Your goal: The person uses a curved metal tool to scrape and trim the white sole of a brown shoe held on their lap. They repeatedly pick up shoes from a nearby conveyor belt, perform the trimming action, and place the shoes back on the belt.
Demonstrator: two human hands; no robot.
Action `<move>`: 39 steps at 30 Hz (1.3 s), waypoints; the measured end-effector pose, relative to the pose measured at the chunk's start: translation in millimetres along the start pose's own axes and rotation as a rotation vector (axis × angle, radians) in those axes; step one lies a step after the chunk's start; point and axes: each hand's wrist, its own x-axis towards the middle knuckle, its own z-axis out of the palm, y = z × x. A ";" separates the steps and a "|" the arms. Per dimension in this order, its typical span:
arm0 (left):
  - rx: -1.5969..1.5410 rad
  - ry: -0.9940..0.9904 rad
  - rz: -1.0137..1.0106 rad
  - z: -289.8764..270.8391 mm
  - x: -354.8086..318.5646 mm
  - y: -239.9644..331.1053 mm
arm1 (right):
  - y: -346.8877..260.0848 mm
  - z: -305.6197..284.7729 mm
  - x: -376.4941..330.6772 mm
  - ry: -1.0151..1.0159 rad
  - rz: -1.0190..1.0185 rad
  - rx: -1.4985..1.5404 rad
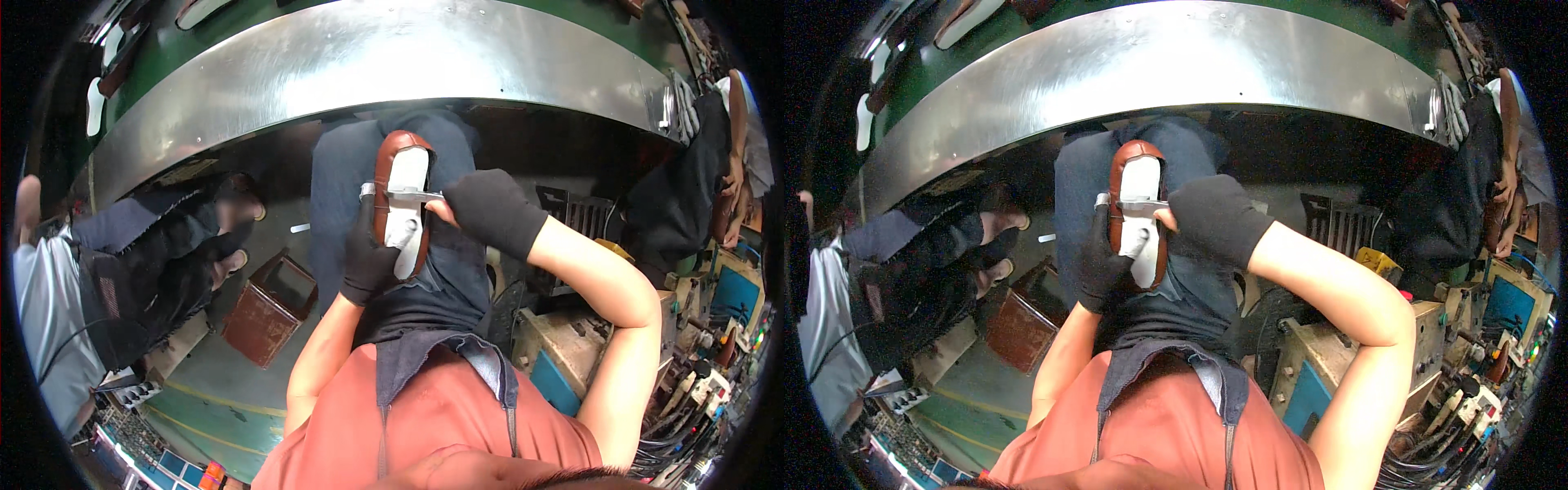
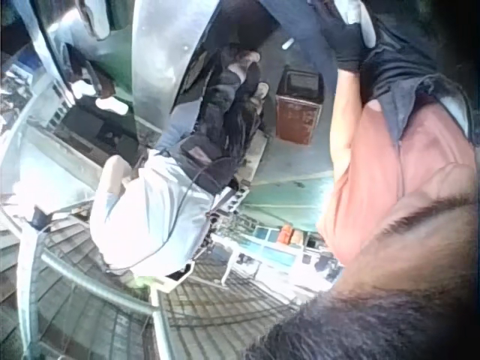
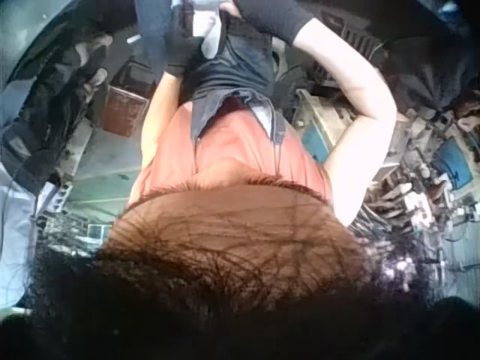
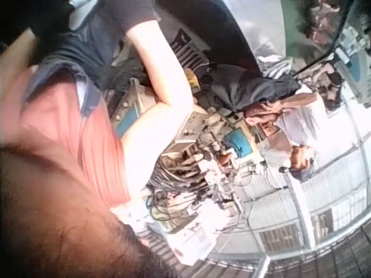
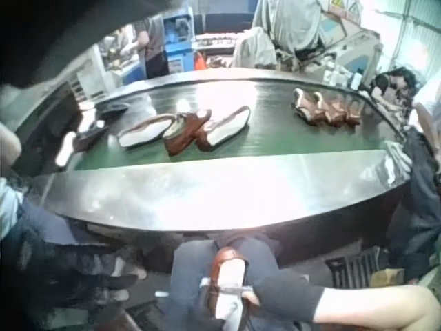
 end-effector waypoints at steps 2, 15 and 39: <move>-0.841 -0.139 -0.474 -10.5 15.4 20.4 | 34.9 37.8 2.4 0.101 -0.058 -0.002; -0.318 -0.153 -0.118 13.3 34.2 -47.1 | -14.8 -41.0 -9.5 -0.160 -0.124 -0.007; -0.287 -0.007 -0.119 -32.4 41.9 8.2 | -35.7 34.6 -105.2 0.206 0.547 1.240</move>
